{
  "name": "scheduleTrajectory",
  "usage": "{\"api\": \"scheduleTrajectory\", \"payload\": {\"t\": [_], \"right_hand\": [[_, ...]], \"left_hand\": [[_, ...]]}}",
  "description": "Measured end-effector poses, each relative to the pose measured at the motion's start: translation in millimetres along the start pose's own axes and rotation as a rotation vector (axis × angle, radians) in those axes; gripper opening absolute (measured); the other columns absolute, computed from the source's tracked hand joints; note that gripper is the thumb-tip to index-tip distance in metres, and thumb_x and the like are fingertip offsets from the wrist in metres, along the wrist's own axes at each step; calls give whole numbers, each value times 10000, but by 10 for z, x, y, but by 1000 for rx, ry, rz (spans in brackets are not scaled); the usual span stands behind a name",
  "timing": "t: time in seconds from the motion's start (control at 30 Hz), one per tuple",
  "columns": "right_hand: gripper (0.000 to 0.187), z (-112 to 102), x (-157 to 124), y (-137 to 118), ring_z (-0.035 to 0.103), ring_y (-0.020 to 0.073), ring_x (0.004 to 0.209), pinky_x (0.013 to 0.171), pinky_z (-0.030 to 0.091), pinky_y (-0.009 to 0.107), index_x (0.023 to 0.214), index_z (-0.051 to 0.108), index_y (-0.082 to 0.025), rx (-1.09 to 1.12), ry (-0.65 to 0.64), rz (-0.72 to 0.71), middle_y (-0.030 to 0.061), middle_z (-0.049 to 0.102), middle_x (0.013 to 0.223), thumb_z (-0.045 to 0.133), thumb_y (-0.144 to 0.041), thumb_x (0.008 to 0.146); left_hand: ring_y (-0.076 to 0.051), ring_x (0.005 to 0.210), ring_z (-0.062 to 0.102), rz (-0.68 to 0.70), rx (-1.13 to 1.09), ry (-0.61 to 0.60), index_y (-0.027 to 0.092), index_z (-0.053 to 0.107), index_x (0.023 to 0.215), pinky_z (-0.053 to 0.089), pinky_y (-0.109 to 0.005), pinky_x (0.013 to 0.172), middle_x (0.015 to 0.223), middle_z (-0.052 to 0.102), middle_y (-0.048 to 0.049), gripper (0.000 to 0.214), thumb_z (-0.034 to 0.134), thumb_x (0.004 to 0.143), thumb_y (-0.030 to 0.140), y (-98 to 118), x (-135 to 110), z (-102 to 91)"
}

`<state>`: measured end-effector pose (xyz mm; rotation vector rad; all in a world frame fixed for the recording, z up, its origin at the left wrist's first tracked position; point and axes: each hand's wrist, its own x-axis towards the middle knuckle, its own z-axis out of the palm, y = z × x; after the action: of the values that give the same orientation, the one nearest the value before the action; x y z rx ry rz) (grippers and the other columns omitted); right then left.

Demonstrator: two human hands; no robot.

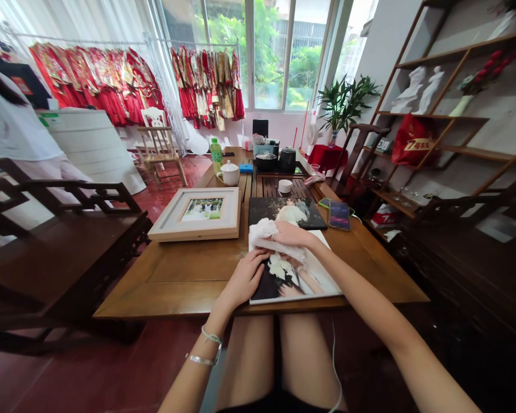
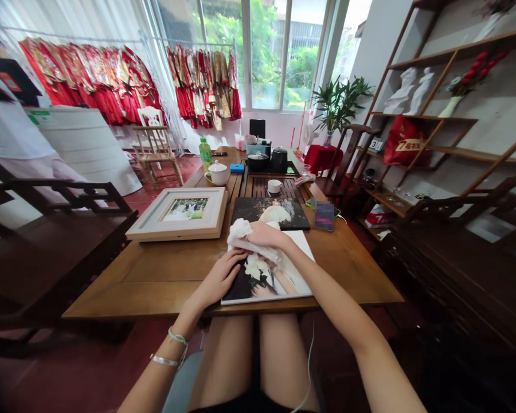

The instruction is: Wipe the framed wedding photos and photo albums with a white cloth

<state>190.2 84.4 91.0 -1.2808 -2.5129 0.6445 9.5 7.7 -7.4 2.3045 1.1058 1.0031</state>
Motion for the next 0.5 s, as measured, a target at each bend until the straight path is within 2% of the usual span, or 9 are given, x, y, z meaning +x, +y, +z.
{"api": "scheduleTrajectory", "payload": {"t": [0.1, 0.2, 0.27, 0.33, 0.4, 0.5], "right_hand": [[290, -74, -265, 184, 650, 261, 924, 855, 461, 305, 932, 702, -123, -41, 28, 19, 100, 725, 1034, 475, -125, 752], [367, -124, -496, 458, 604, 319, 1069, 956, 421, 420, 1057, 676, -103, -96, 91, 71, 158, 676, 1159, 481, -134, 748], [486, -103, -613, 623, 475, 365, 1250, 1056, 286, 557, 1203, 612, -106, -131, 129, 93, 187, 568, 1324, 516, -143, 728], [606, -37, -723, 720, 322, 356, 1373, 1094, 95, 643, 1306, 541, -147, -152, 139, 87, 166, 454, 1441, 532, -127, 700], [637, 57, -850, 721, 255, 318, 1412, 1091, -14, 659, 1323, 530, -192, -167, 131, 47, 128, 425, 1470, 517, -116, 690], [646, 216, -1093, 544, 236, 288, 1424, 1098, -6, 652, 1322, 532, -223, -198, 110, -73, 99, 433, 1469, 492, -122, 685]], "left_hand": [[-228, 1357, 407, -12, -8, -6, 218, 551, 1272, 322, -468, 1143, 1392, 505, -104, 368, 384, 946, 191, -3, 2, 10], [-228, 1378, 381, -22, -5, -18, 195, 547, 1272, 302, -477, 1154, 1421, 475, -120, 370, 373, 947, 189, -12, 7, 20], [-227, 1379, 380, -21, -4, -17, 188, 551, 1265, 299, -479, 1157, 1418, 479, -123, 367, 370, 946, 188, -14, 10, 22], [-228, 1381, 378, -14, -3, -15, 184, 553, 1262, 296, -481, 1158, 1409, 490, -124, 366, 372, 944, 184, -12, 12, 20], [-230, 1382, 378, -10, -3, -8, 186, 553, 1261, 299, -484, 1157, 1406, 493, -125, 364, 377, 943, 184, -9, 12, 19], [-233, 1372, 394, -6, -5, 7, 204, 557, 1254, 308, -492, 1151, 1402, 499, -118, 355, 391, 941, 183, -12, 13, 21]]}}
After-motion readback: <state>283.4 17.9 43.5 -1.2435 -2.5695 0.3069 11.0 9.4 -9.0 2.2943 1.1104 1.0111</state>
